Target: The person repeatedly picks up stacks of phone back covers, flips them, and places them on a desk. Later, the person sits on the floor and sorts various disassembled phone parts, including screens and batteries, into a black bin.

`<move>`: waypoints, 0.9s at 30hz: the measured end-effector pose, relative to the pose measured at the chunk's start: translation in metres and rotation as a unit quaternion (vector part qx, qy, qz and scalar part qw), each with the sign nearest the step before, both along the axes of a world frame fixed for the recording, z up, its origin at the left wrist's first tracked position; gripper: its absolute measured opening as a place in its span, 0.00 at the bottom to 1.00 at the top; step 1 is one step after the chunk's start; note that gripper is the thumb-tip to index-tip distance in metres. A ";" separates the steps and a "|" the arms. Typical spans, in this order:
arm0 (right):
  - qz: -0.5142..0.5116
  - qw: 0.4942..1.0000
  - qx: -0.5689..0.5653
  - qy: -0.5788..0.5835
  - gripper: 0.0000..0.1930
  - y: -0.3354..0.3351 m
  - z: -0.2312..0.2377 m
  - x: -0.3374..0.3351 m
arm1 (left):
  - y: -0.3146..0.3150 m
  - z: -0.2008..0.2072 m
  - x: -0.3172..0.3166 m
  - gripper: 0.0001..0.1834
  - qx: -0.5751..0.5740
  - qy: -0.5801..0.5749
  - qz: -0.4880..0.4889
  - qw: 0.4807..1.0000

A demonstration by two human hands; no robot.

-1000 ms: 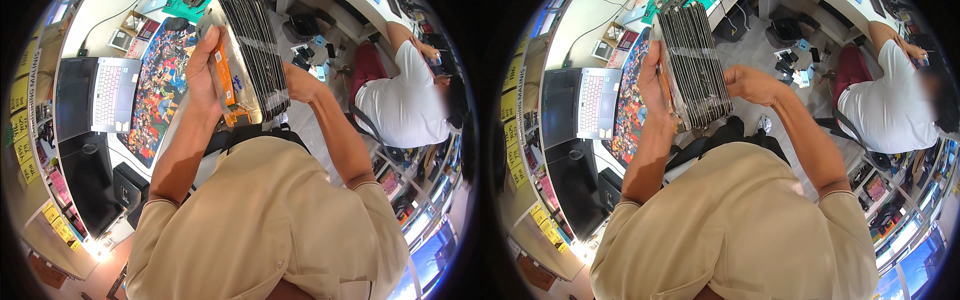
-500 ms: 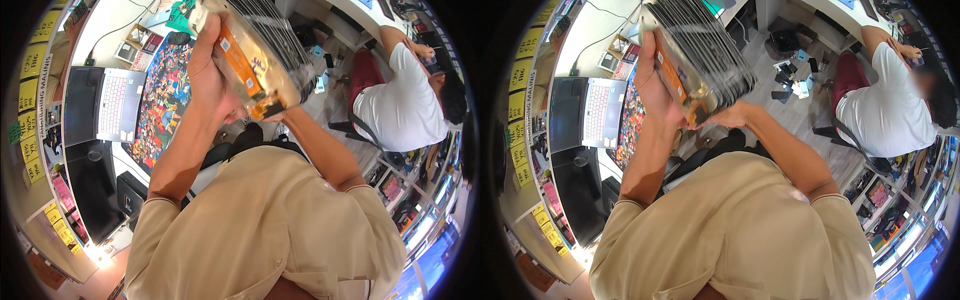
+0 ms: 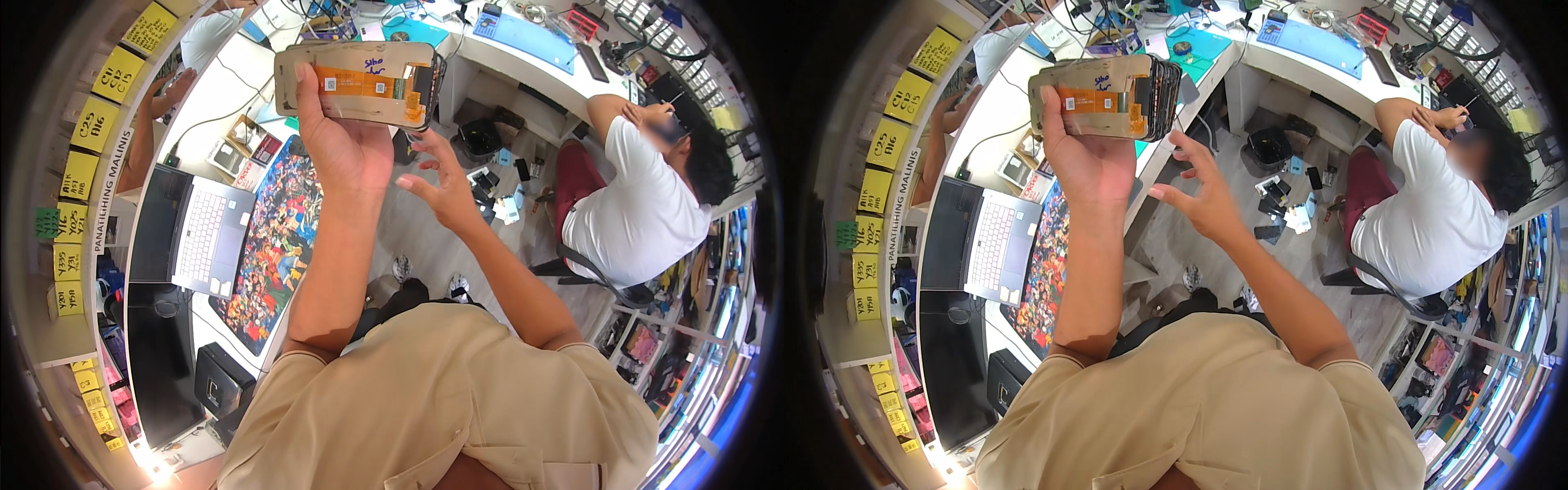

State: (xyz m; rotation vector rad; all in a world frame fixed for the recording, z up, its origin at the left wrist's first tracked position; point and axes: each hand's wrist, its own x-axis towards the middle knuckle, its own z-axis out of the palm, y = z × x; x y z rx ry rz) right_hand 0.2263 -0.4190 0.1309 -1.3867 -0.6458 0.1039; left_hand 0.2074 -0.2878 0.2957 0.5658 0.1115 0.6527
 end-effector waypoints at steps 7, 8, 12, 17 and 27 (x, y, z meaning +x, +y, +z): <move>-0.053 0.989 0.056 0.130 0.14 0.034 -0.009 -0.009 | 0.012 -0.010 0.008 0.24 -0.011 0.013 0.040 0.999; -0.048 0.987 0.063 0.138 0.14 0.035 -0.013 -0.011 | 0.014 -0.010 0.008 0.24 -0.011 0.011 0.043 0.999; -0.048 0.991 0.040 0.119 0.11 0.037 -0.020 -0.015 | 0.020 -0.013 0.005 0.24 -0.007 0.004 0.052 0.999; -0.044 0.997 -0.046 0.051 0.14 0.036 -0.017 -0.016 | 0.031 -0.015 0.009 0.24 -0.008 -0.006 0.056 0.998; -0.167 0.972 -0.150 -0.061 0.43 0.046 -0.002 -0.004 | 0.053 -0.016 0.016 0.26 -0.018 -0.016 0.070 0.997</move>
